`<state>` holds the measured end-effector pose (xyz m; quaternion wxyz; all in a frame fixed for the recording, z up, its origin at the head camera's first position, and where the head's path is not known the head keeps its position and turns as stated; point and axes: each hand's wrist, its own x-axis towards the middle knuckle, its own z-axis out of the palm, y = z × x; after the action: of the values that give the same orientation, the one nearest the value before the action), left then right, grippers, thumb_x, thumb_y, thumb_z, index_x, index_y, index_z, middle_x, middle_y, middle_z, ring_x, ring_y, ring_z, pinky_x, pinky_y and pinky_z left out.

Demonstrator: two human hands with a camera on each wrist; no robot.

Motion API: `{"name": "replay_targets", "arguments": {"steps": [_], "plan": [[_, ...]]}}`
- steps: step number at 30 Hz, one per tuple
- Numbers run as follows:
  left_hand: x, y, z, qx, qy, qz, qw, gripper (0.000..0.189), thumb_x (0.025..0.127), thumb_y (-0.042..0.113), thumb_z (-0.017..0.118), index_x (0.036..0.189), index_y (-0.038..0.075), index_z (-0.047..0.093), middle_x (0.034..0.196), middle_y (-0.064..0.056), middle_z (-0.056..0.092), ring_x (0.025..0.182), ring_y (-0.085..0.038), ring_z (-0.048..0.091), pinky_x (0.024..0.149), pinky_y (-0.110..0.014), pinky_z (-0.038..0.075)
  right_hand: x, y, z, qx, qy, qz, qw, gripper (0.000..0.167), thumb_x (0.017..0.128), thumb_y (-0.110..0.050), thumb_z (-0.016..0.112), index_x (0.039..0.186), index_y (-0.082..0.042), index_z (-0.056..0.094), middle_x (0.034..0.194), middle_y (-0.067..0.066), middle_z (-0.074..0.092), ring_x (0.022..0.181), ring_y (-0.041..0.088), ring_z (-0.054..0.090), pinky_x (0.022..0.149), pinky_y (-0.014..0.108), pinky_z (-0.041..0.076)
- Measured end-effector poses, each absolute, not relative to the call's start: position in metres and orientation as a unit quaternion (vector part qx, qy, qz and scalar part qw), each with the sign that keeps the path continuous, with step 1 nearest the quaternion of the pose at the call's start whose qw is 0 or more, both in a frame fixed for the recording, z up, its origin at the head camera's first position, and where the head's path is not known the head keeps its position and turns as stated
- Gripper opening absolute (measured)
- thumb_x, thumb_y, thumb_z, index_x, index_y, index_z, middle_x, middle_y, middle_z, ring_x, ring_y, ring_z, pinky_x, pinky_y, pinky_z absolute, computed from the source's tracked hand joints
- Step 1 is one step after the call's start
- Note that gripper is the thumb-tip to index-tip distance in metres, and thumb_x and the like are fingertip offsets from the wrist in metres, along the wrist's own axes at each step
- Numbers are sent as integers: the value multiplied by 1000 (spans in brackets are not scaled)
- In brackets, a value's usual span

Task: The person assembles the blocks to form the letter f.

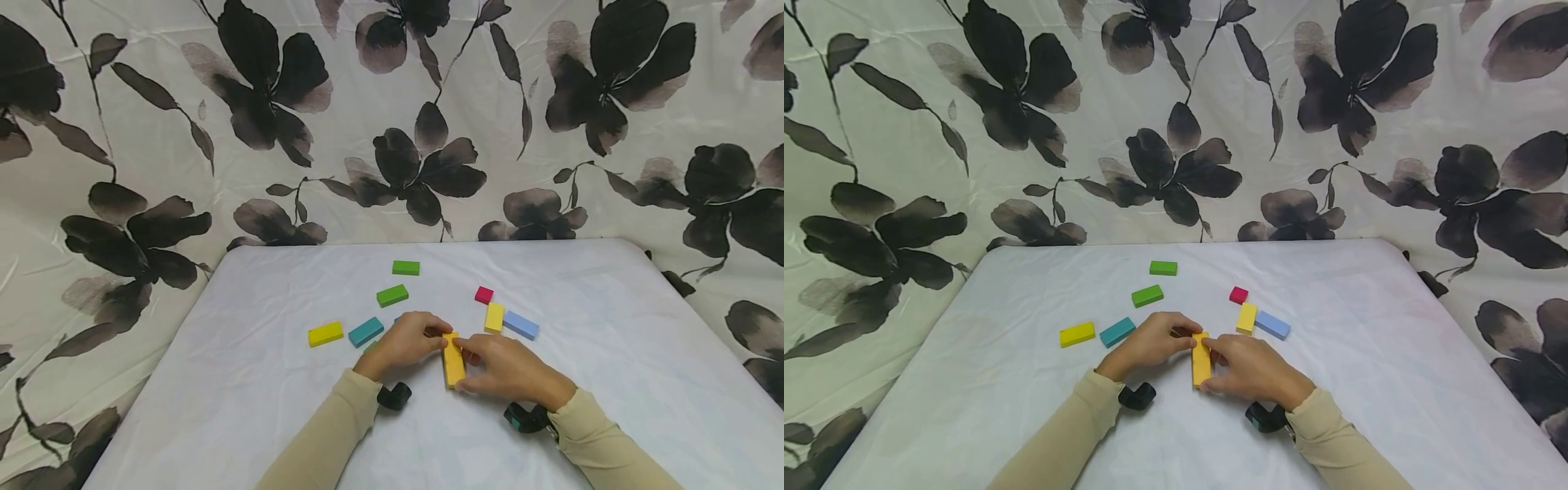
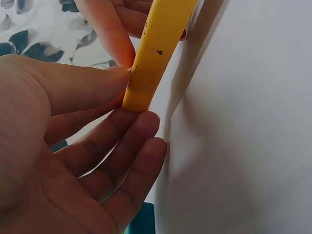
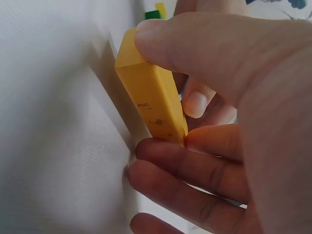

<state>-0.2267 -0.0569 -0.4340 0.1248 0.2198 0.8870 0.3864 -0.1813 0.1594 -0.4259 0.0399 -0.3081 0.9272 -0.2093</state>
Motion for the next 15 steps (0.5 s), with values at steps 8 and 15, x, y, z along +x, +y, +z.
{"name": "replay_targets", "arguments": {"steps": [8,15], "plan": [[-215,-58,-433,223,889,382,117,25,95,14,70,120,13,74,107,9,69,94,-6,61,87,-25,52,-173,161,-427,-315,925,-207,36,70,78,-45,84,133,-6,64,90,-12,58,84,8,54,77,28,49],[-207,-60,-438,225,890,383,101,24,96,14,69,120,14,74,107,10,68,95,-5,61,87,-25,52,-169,162,-428,-328,921,-207,29,69,79,-44,84,133,-7,64,94,-11,60,86,6,54,78,29,50]]}}
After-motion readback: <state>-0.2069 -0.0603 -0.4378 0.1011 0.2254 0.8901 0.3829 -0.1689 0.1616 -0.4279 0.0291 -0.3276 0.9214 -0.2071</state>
